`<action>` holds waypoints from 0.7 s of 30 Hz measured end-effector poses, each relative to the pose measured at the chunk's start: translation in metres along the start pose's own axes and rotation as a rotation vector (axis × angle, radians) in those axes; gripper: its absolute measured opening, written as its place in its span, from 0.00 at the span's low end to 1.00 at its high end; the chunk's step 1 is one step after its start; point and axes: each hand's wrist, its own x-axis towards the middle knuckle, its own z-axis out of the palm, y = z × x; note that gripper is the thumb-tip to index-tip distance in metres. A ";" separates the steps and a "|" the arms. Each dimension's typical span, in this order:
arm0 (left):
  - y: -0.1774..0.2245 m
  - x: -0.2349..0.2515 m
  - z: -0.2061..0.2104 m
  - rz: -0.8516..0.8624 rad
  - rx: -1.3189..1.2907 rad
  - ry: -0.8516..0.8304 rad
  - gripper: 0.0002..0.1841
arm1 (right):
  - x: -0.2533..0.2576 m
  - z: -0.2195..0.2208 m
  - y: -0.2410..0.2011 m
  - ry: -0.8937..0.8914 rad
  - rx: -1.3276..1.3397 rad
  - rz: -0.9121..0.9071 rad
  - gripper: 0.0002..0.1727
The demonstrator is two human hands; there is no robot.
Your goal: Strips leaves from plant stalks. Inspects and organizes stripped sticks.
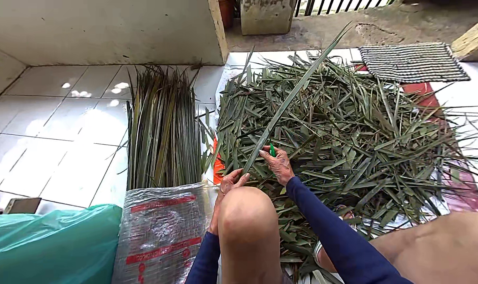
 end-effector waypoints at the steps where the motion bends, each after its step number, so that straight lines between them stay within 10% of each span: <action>1: -0.007 0.004 0.001 0.001 -0.006 -0.017 0.14 | -0.001 -0.003 0.004 0.008 0.014 0.009 0.12; 5: -0.087 0.053 -0.012 0.182 0.021 -0.178 0.17 | -0.008 -0.013 0.016 0.034 0.058 0.061 0.13; 21: -0.086 0.057 -0.001 0.064 0.124 -0.136 0.18 | -0.011 -0.020 0.029 0.046 0.048 0.134 0.17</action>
